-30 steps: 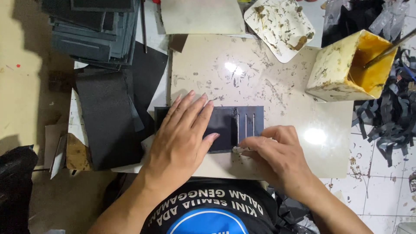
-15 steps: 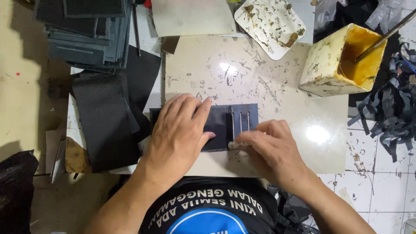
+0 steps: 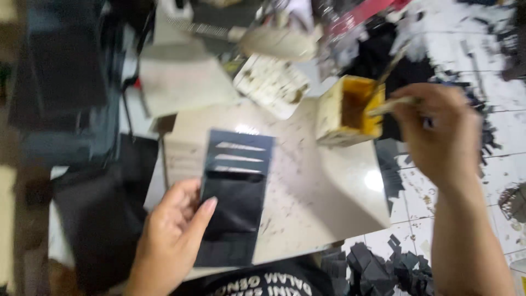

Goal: The person repeatedly applies adhesive to a dark rectangular fabric piece using a small roller, then places a smaller fabric strip on top and presses it down. This cycle is performed multiple times on the same workpiece.

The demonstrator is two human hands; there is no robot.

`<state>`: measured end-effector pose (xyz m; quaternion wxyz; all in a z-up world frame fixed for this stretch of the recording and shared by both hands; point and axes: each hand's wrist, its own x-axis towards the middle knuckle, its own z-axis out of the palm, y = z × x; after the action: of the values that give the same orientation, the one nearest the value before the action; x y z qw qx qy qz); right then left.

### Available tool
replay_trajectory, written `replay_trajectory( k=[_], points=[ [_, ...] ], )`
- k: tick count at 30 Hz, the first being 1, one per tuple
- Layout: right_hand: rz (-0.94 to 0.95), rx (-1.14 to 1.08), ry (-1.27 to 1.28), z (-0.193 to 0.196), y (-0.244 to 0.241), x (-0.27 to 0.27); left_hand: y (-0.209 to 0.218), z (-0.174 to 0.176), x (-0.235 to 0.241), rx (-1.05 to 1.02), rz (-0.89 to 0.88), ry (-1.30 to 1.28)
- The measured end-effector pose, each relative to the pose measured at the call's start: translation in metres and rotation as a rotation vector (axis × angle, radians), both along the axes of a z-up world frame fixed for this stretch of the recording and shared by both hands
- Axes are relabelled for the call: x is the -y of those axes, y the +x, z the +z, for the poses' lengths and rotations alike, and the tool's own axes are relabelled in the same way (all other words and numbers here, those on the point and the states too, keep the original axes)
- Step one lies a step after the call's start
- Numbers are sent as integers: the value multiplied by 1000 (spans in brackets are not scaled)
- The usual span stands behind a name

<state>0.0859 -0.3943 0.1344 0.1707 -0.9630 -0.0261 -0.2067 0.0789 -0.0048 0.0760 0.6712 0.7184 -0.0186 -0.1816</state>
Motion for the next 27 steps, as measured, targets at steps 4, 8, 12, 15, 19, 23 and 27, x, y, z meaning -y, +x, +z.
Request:
replay_trajectory(
  k=[4, 8, 12, 15, 19, 23, 27],
  points=[
    [-120, -96, 5, -10, 27, -3, -11, -41, 13, -90, 81, -115],
    [-39, -63, -110, -26, 41, -1, -19, -60, 17, -69, 184, -174],
    [3, -124, -125, -25, 42, -3, -21, -63, 18, -24, 210, -124],
    [-110, -283, 31, -3, 35, -7, -24, -60, 20, -18, 217, -95],
    [-50, -275, 361, 10, 32, -1, -34, -58, 18, 105, 223, 239],
    [1, -330, 424, 12, 23, -2, -54, -72, 18, 699, 111, 640],
    [331, -418, 585, 34, -6, -48, -74, -83, 12, 881, -333, 630]
  ],
)
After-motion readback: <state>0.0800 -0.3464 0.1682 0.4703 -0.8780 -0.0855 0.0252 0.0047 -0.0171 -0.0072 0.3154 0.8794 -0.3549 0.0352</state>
